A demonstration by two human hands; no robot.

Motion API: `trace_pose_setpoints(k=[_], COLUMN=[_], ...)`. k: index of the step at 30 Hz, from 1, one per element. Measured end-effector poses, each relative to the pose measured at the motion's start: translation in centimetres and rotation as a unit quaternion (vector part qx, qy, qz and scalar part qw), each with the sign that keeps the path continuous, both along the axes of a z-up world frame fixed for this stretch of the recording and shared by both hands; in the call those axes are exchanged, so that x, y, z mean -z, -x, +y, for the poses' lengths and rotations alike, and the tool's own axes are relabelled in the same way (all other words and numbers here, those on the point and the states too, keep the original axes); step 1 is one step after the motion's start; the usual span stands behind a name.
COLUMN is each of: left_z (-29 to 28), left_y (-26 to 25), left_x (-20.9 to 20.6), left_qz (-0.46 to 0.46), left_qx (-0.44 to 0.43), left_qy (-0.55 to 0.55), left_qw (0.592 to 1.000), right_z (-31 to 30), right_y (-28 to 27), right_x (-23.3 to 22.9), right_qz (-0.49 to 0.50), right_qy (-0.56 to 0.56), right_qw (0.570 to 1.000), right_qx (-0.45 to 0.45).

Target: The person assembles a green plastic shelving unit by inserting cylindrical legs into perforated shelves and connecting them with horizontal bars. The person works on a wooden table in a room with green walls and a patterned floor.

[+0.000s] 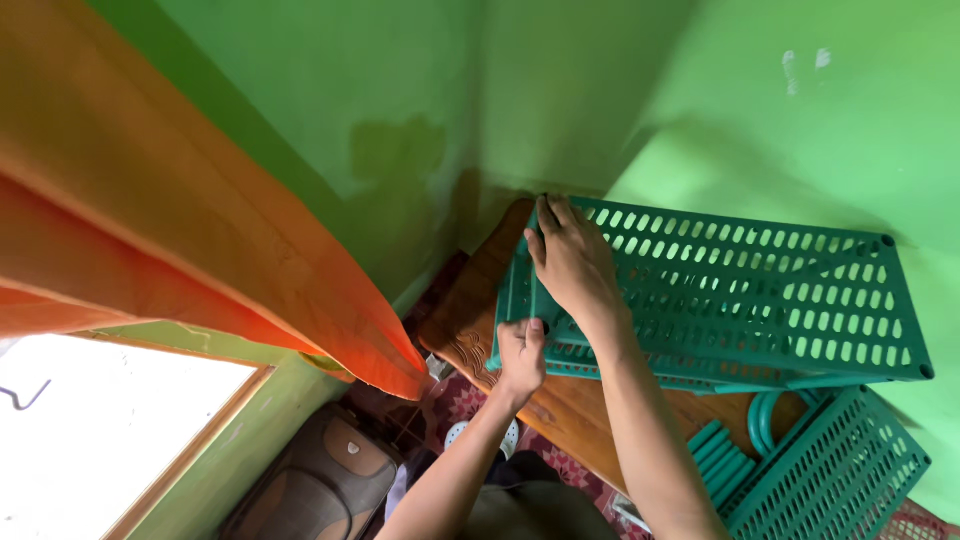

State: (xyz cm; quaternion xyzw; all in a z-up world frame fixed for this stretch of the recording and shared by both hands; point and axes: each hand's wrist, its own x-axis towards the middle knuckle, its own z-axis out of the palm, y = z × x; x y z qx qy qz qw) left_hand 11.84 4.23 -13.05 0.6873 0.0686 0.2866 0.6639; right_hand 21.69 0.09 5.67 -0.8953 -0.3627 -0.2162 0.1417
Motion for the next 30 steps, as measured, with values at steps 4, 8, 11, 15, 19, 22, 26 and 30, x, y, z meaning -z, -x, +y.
trace_pose_setpoints(k=[4,8,11,15,19,22,26,30], left_z=[0.2,0.8,1.3,3.9,6.3,4.8,1.0,-4.1], left_y=[0.9,0.8,0.2,-0.5,-0.9,-0.2,1.6,3.5], left_x=[0.4,0.2,0.4,0.6,-0.5,-2.0,-3.7,-4.0], left_qz=[0.015,0.026,0.069,0.064,0.009,-0.008,-0.041,-0.058], left_qx=[0.036,0.038,0.037,0.025,0.02,-0.036,-0.183,-0.286], left_qy=[0.029,0.026,0.048,0.155,0.115,0.151,0.008,-0.16], left_qw=[0.999,0.999,0.996,0.985,0.993,0.988,0.982,0.943], right_z=[-0.3,-0.7,-2.1,-4.7,-7.9,-10.2,-14.1,-18.9], right_y=[0.2,0.8,1.3,4.3,7.2,9.2,11.4,12.8], right_x=[0.3,-0.4,-0.9,-1.1,-0.4,0.8,2.3,3.8], right_qz=[0.031,0.054,0.033,0.024,0.009,0.017,-0.021,-0.083], right_qy=[-0.013,-0.025,-0.06,-0.122,-0.223,-0.301,-0.381,-0.416], right_qw=[0.999,0.998,0.998,0.992,0.975,0.952,0.918,0.886], right_qx=[0.009,-0.007,-0.013,0.012,0.018,0.053,0.108,0.185])
